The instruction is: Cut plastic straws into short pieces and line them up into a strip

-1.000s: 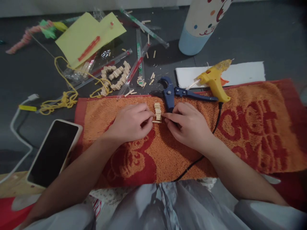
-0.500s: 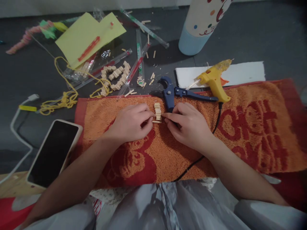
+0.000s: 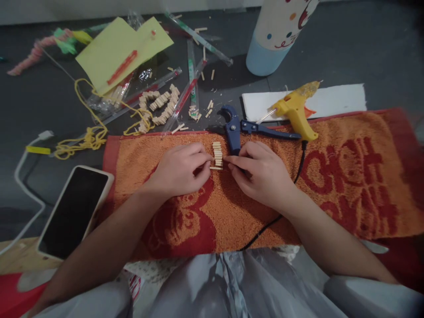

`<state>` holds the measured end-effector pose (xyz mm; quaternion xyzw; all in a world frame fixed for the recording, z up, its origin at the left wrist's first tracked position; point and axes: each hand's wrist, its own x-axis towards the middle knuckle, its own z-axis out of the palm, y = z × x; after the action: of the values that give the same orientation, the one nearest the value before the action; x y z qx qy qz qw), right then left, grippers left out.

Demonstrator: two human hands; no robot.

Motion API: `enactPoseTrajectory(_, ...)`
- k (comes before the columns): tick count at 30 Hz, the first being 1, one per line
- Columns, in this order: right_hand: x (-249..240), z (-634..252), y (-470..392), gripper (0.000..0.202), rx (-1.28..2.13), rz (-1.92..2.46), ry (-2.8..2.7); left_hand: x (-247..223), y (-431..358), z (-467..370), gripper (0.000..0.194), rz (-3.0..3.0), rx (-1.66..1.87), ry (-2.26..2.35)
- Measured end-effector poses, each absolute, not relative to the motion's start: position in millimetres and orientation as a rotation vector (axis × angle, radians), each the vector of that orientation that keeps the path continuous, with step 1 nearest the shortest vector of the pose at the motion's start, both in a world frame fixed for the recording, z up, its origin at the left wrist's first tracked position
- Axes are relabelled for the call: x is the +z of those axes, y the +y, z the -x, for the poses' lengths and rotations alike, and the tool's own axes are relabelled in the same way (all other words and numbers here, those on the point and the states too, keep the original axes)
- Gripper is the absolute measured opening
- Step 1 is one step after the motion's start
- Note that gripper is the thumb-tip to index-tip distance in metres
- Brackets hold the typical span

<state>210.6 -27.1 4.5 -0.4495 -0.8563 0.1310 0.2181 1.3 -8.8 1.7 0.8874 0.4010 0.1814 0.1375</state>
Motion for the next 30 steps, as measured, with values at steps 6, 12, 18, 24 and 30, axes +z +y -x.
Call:
enactPoseTrajectory(6,6.0,-210.5,-27.8,0.023,0.360,1.234,-2.375,2.1,-9.7,-1.9,0.020,-2.573,0.548,1.139)
enactPoseTrajectory(12,6.5,-209.0,-28.7,0.022,0.357,1.237,-2.382,2.9,-9.8,-2.1,0.021,-2.572,0.530,1.116)
enactPoseTrajectory(18,5.9,-208.8,-28.2,0.022,0.348,1.226,-2.391,3.4,-10.0,-2.1,0.021,-2.566,0.518,1.116)
enactPoseTrajectory(24,6.1,-209.1,-27.9,0.022,0.346,1.233,-2.386,4.1,-9.7,-2.3,0.020,-2.585,0.510,1.128)
enactPoseTrajectory(30,5.9,-210.7,-28.8,0.023,0.344,1.242,-2.370,8.4,-8.1,1.2,0.017,-2.693,0.429,1.073)
